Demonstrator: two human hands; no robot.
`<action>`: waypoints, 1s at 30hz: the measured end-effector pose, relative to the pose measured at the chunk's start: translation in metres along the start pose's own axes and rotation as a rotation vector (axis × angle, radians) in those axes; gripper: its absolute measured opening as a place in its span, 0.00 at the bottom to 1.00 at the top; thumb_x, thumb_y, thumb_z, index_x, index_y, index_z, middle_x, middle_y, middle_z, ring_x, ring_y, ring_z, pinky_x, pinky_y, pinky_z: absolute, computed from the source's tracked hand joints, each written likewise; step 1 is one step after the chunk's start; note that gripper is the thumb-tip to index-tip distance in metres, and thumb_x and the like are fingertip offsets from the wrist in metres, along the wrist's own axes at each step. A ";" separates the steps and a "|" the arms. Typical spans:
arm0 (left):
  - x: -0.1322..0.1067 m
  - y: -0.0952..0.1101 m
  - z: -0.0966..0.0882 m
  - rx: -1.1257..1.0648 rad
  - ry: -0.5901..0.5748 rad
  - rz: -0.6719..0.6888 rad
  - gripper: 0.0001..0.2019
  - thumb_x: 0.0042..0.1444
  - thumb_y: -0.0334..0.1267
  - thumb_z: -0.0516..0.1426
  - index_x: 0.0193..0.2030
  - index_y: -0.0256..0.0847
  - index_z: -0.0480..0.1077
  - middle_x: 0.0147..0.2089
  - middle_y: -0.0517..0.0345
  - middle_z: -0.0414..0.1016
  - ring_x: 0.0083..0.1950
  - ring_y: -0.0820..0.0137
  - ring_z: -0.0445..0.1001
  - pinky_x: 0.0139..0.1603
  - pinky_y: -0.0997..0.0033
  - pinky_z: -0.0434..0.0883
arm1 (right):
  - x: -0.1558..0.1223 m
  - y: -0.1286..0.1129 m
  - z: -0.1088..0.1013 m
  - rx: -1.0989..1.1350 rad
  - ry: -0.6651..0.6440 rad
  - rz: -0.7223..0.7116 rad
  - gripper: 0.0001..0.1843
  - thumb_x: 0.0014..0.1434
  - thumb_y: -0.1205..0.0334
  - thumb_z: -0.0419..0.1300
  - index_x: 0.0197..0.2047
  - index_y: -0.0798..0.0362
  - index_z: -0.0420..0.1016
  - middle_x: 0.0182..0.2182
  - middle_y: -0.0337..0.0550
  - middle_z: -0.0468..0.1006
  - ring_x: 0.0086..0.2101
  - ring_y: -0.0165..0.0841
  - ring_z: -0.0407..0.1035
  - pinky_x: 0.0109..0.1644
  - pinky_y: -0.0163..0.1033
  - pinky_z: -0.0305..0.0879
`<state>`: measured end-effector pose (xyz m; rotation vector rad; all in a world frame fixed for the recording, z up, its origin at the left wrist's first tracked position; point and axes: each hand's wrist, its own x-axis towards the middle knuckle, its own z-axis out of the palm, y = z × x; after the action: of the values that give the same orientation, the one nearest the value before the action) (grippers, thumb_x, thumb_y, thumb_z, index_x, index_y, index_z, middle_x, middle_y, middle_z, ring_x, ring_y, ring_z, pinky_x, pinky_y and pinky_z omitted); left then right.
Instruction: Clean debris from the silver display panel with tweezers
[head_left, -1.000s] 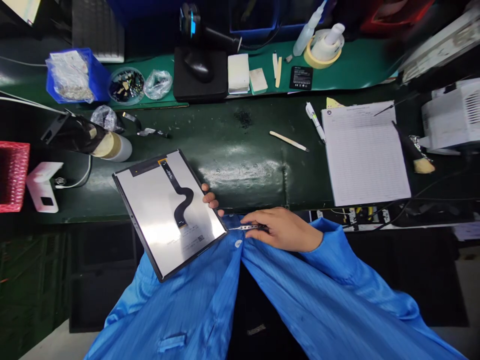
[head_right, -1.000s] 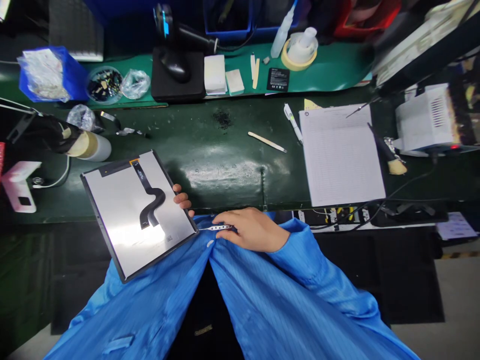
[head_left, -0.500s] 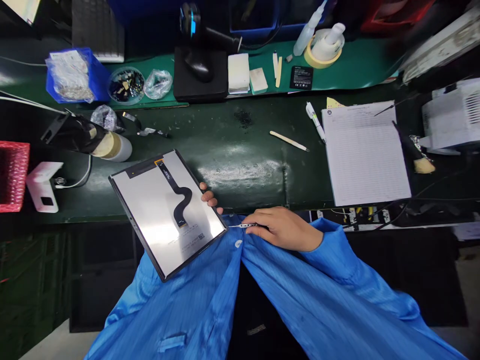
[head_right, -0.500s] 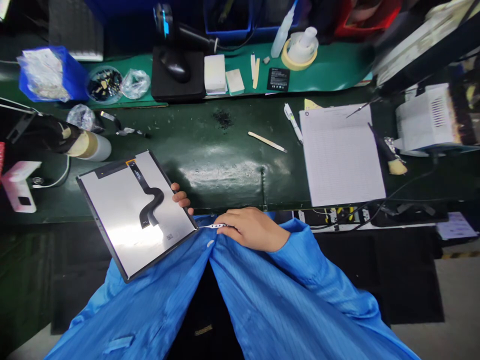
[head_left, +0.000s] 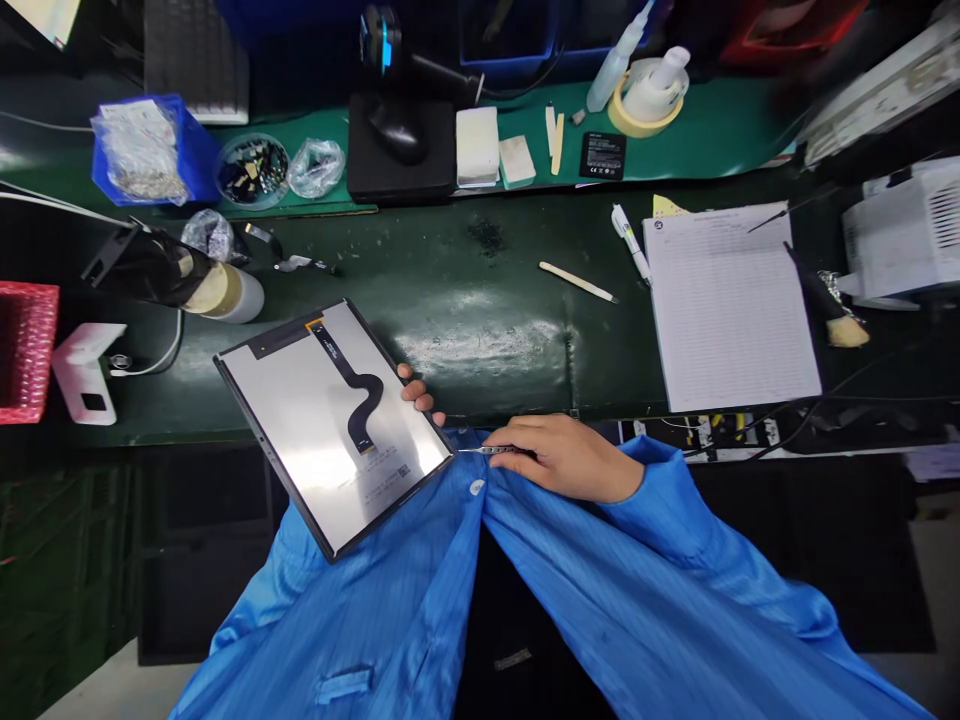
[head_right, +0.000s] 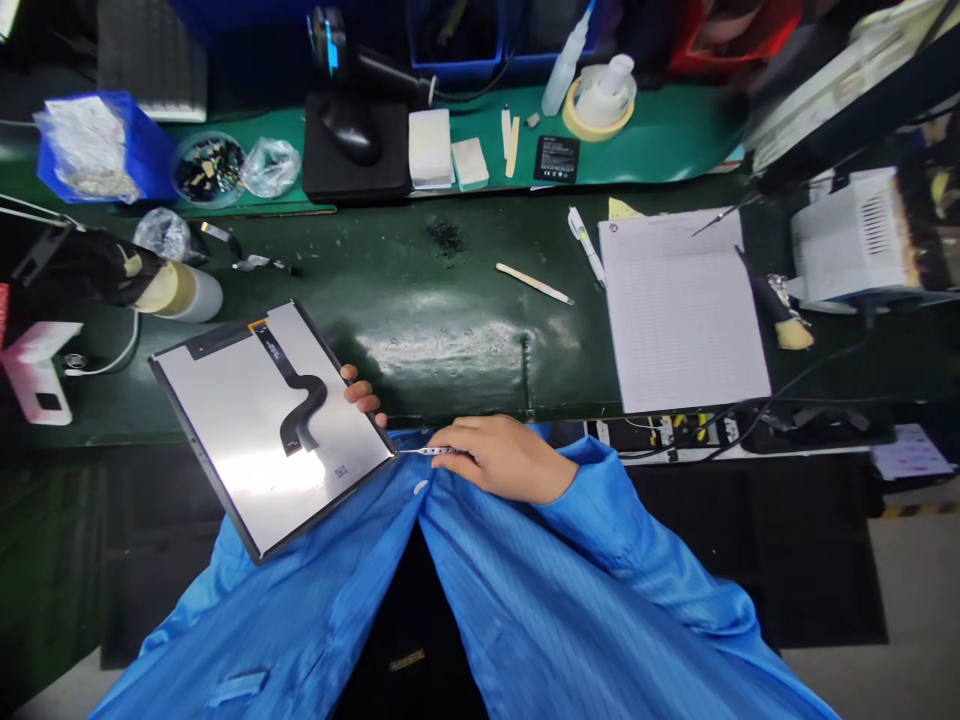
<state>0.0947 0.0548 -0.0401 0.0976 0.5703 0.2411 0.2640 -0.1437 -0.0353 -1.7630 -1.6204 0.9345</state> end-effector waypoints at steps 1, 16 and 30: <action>0.000 0.000 0.002 0.006 0.022 0.004 0.25 0.73 0.49 0.37 0.45 0.37 0.70 0.34 0.54 0.72 0.35 0.66 0.77 0.41 0.56 0.80 | 0.000 0.000 0.000 -0.012 0.006 -0.009 0.13 0.72 0.57 0.58 0.52 0.51 0.81 0.41 0.43 0.84 0.40 0.35 0.79 0.45 0.38 0.74; 0.000 -0.001 0.008 0.010 0.066 0.012 0.24 0.72 0.50 0.38 0.43 0.39 0.69 0.31 0.55 0.72 0.32 0.67 0.76 0.38 0.59 0.79 | 0.000 0.000 0.001 -0.032 0.005 0.008 0.13 0.73 0.56 0.57 0.52 0.49 0.81 0.41 0.42 0.84 0.40 0.35 0.79 0.45 0.38 0.73; 0.003 -0.008 0.011 0.058 0.062 0.158 0.15 0.49 0.41 0.64 0.41 0.43 0.66 0.29 0.64 0.67 0.29 0.72 0.73 0.36 0.65 0.77 | 0.000 -0.003 0.000 -0.055 0.043 0.055 0.12 0.73 0.58 0.56 0.51 0.50 0.80 0.42 0.43 0.84 0.41 0.37 0.79 0.46 0.41 0.74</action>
<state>0.1044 0.0478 -0.0333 0.1923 0.6324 0.3817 0.2621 -0.1434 -0.0330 -1.8612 -1.5921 0.8785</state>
